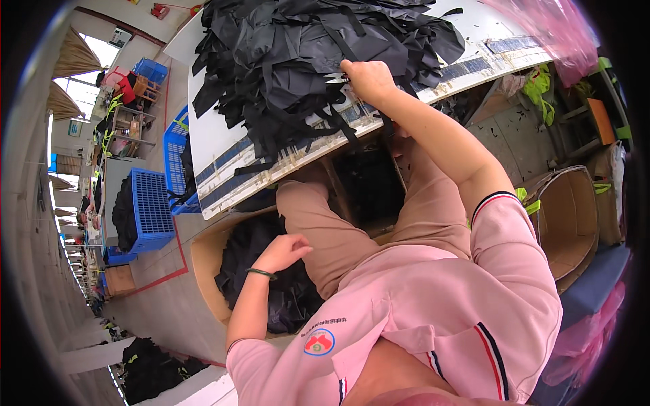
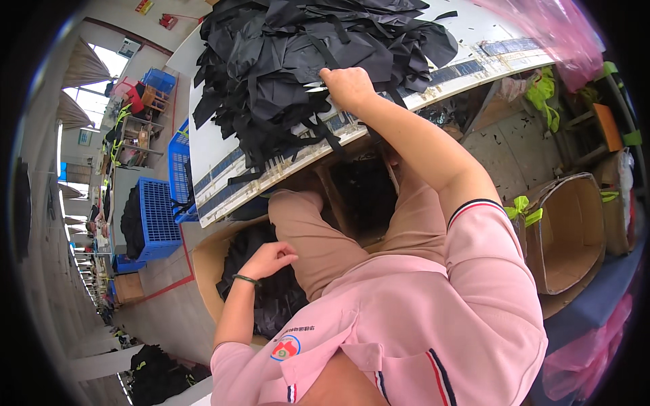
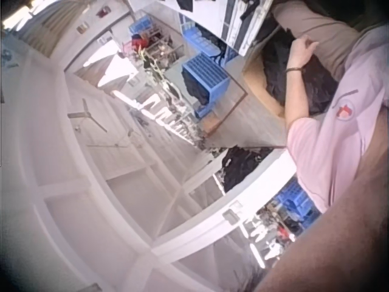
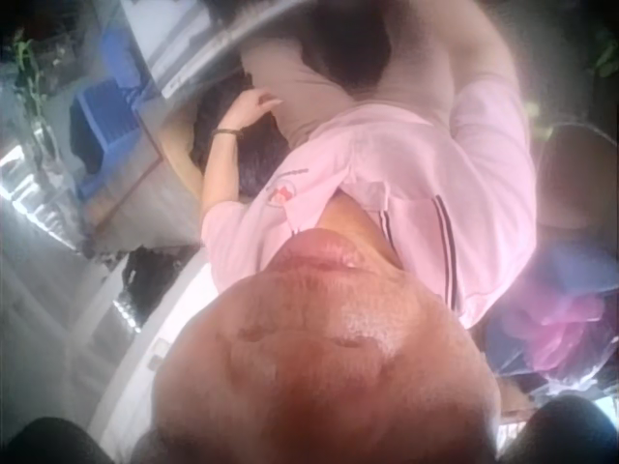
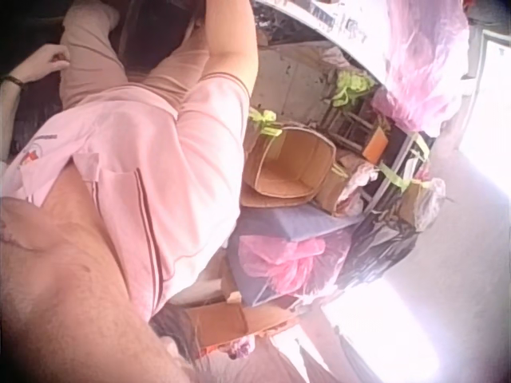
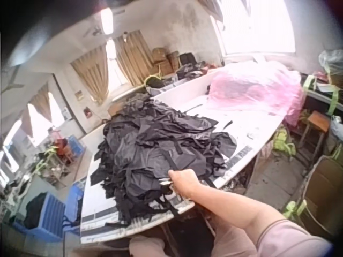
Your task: The person sits on the floor in a workshop and uses scissors to trim the edges of black fabric pieces. They handle the fabric one piece at a time, cutting small sections and placing the finished items into a cardboard box.
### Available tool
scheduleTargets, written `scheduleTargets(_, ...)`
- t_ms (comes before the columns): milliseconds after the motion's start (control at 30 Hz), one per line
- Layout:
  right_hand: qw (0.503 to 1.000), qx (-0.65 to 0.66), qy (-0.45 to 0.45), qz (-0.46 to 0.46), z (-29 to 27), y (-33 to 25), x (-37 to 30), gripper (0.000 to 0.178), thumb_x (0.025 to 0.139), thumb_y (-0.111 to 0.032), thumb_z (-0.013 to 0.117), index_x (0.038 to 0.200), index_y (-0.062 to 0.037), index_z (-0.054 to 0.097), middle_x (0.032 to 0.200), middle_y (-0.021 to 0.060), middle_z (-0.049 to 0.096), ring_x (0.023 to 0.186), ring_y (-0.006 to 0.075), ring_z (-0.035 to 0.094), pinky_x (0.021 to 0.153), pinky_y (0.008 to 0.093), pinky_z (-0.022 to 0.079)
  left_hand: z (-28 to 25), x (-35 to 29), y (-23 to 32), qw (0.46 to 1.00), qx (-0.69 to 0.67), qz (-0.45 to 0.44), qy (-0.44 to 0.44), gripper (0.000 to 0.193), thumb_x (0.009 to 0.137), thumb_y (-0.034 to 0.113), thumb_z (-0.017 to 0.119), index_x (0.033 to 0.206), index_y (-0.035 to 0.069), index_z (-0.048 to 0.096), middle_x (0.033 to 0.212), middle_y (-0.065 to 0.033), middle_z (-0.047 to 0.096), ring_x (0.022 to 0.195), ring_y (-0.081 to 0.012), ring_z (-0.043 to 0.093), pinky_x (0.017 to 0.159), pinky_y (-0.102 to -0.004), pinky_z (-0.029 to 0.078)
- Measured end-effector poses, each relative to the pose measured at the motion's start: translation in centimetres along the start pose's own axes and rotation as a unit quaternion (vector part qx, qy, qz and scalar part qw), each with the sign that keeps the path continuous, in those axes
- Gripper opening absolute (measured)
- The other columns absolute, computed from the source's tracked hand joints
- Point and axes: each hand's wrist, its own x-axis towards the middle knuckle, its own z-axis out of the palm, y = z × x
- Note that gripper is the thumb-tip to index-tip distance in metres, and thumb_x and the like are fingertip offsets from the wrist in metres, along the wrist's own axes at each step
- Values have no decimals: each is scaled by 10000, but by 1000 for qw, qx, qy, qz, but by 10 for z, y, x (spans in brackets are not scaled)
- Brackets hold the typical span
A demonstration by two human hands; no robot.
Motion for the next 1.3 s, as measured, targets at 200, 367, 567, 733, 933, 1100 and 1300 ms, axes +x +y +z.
scheduleTargets(200, 994, 108, 26, -3, -31, -15, -48, 184, 764, -145, 627, 929, -118, 551, 721, 86, 643, 689, 305, 643, 580, 407, 483, -29, 76, 58, 958, -161, 159, 176, 237, 888, 222, 625, 985, 7, 647, 837, -52, 661, 708, -96, 580, 680, -242, 476)
scheduleTargets(367, 977, 207, 43, -19, -47, -29, -110, 251, 700, -50, 670, 912, -107, 548, 694, 61, 623, 652, 286, 629, 556, 378, 477, -52, 139, 115, 858, -462, 117, 191, 483, 919, 409, 574, 1197, 19, 513, 1034, -119, 628, 842, -180, 627, 780, -329, 506)
scheduleTargets(567, 966, 259, -5, 26, -58, -46, -164, 220, 722, -58, 686, 903, -113, 573, 688, 81, 631, 646, 269, 641, 555, 366, 482, -64, 192, 140, 781, -590, 97, 180, 343, 867, 231, 669, 1105, 22, 536, 1013, -93, 629, 879, -209, 637, 800, -380, 533)
scheduleTargets(733, 867, 446, -18, 222, -51, -34, -187, 190, 831, -148, 667, 951, -56, 551, 703, 78, 659, 629, 205, 637, 575, 336, 478, -39, 161, 169, 692, -661, 214, 195, 167, 859, 24, 634, 1020, 49, 596, 1025, -60, 649, 964, -196, 625, 860, -370, 509)
scheduleTargets(933, 514, 770, -69, 371, -73, -46, -167, 254, 912, -284, 622, 941, -34, 592, 754, 129, 653, 390, 27, 324, 354, 194, 243, -8, 124, 177, 647, -558, 355, 380, 214, 781, -67, 698, 866, 66, 554, 921, -29, 615, 846, -118, 568, 822, -268, 451)
scheduleTargets(1100, 487, 804, -110, 324, -83, -60, -161, 174, 823, -96, 713, 942, -55, 593, 707, 19, 594, 423, 12, 349, 371, 189, 234, 7, 99, 179, 670, -395, 383, 498, 220, 798, -69, 683, 844, 45, 501, 900, -15, 562, 843, -122, 532, 848, -267, 432)
scheduleTargets(1300, 631, 728, 29, 267, -110, -58, -150, 163, 803, -41, 714, 928, -64, 611, 745, -54, 559, 547, 4, 417, 453, 173, 298, 32, 85, 159, 718, -365, 344, 481, 221, 789, 57, 748, 859, 7, 544, 904, -50, 598, 797, -114, 549, 727, -246, 432)
